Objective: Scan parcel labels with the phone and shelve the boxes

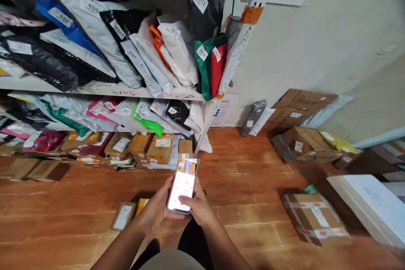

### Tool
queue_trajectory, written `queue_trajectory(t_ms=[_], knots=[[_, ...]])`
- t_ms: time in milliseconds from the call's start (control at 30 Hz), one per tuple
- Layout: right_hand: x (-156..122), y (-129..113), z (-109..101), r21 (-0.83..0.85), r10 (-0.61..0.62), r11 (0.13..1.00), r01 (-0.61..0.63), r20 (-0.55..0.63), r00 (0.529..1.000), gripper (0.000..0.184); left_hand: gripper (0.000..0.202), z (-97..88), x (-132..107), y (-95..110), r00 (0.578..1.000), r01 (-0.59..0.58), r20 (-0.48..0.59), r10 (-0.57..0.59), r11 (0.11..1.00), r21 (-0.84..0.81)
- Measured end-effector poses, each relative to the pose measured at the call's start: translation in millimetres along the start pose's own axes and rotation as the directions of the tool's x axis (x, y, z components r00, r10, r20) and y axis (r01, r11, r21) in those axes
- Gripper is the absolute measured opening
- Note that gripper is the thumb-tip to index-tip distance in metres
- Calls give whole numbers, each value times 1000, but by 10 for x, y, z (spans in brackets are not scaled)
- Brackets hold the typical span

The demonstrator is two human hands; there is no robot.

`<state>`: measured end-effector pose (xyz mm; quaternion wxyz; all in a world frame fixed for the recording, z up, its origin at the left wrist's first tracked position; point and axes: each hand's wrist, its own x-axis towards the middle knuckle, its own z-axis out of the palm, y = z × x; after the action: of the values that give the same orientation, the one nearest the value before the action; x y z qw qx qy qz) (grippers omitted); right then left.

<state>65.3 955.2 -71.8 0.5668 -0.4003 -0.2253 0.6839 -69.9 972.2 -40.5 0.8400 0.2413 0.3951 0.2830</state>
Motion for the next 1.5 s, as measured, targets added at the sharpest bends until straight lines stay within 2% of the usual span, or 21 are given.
queue_trajectory(t_ms=[100,233,367,500,633,700,833,933,1033,1200,1333,1500], knots=[[-359,344,356,9,-17,1000,18,-97,995,54,63,-241,-484,-125,999,38,-15,-38,999,29],[-773,632,738,-2,-49,999,49,-212,976,38,64,-407,-1003,-263,994,112,-9,-112,994,12],[-1035,765,909,-45,-114,993,105,-322,940,25,71,-475,-1301,-411,993,114,32,-116,992,44],[-1186,828,970,-94,-161,986,137,-345,925,28,82,-484,-1477,-524,998,32,44,-35,997,74],[-1355,817,1014,-115,-198,978,172,-283,939,27,85,-467,-1607,-528,1000,-15,-6,15,996,86],[-1438,779,1014,-124,-216,974,192,-222,951,27,82,-459,-1655,-507,1000,-22,6,22,996,91],[-1548,668,970,-164,-249,959,232,-98,963,41,67,-448,-1709,-488,998,-66,9,66,994,83],[-1591,589,939,-188,-255,951,244,-38,966,46,65,-439,-1718,-497,998,-65,30,62,994,93],[-1623,538,931,-202,-259,946,254,1,966,45,71,-424,-1725,-497,996,-72,66,66,993,96],[-1644,503,926,-173,-244,952,254,76,967,53,80,-378,-1748,-469,997,-77,25,74,988,134],[-1621,479,911,-162,-238,954,251,97,966,54,81,-389,-1723,-449,991,-87,103,80,994,62],[-1568,459,890,-124,-239,962,245,59,969,52,100,-428,-1682,-435,983,-76,172,69,997,32]])
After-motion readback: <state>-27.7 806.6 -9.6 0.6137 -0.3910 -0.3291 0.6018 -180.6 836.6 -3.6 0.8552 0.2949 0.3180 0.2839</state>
